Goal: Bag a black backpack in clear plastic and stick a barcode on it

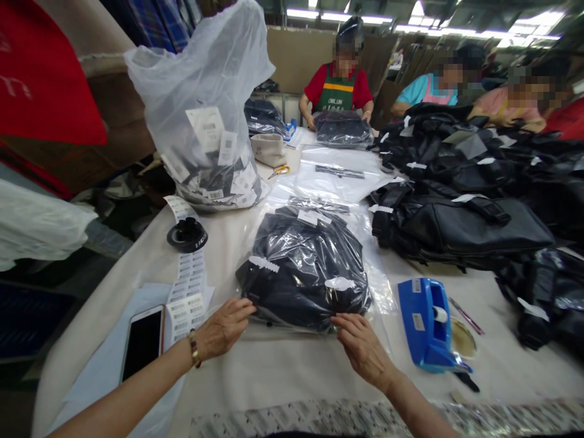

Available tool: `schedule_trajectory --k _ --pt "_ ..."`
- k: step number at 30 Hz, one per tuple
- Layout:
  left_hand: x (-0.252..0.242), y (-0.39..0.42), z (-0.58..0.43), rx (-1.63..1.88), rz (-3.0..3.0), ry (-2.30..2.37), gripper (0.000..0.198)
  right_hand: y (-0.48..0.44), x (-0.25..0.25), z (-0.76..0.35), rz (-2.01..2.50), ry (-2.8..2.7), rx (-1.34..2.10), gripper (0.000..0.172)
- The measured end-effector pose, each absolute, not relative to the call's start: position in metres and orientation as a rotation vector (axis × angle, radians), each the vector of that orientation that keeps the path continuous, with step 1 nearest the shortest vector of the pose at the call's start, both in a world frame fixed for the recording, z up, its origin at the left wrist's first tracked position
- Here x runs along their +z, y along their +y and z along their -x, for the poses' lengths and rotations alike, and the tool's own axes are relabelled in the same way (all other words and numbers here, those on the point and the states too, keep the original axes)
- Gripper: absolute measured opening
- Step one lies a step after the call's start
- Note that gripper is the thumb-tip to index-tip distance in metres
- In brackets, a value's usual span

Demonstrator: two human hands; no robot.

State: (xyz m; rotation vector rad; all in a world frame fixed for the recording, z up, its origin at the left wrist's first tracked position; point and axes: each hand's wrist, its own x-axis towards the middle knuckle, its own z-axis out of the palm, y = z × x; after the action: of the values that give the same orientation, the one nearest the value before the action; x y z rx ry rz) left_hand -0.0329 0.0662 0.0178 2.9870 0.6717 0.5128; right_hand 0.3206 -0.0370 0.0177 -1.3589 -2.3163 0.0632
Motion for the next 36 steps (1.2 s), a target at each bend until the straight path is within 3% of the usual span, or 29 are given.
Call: schedule_trajectory --k 9,12,18,29,36 --pt "0.029 0.072 0.027 0.359 -2.899 0.657 0.021 -0.035 0.017 -0.328 1.349 -2.327 0.368 0.017" --pt "0.026 0.075 0.025 0.401 -2.914 0.644 0.016 -0.034 0.014 -0.33 1.372 -2.308 0.395 0.017" --pt "0.025 0.083 0.023 0.431 -2.838 0.683 0.027 -0.028 0.01 -0.335 1.37 -2.25 0.439 0.015" --pt "0.035 0.099 0.016 0.085 -2.765 0.728 0.015 -0.024 0.0 -0.335 1.373 -2.178 0.439 0.019" --pt "0.032 0.105 0.013 0.132 -2.763 0.69 0.019 -0.016 -0.004 -0.337 1.408 -2.103 0.465 0.021"
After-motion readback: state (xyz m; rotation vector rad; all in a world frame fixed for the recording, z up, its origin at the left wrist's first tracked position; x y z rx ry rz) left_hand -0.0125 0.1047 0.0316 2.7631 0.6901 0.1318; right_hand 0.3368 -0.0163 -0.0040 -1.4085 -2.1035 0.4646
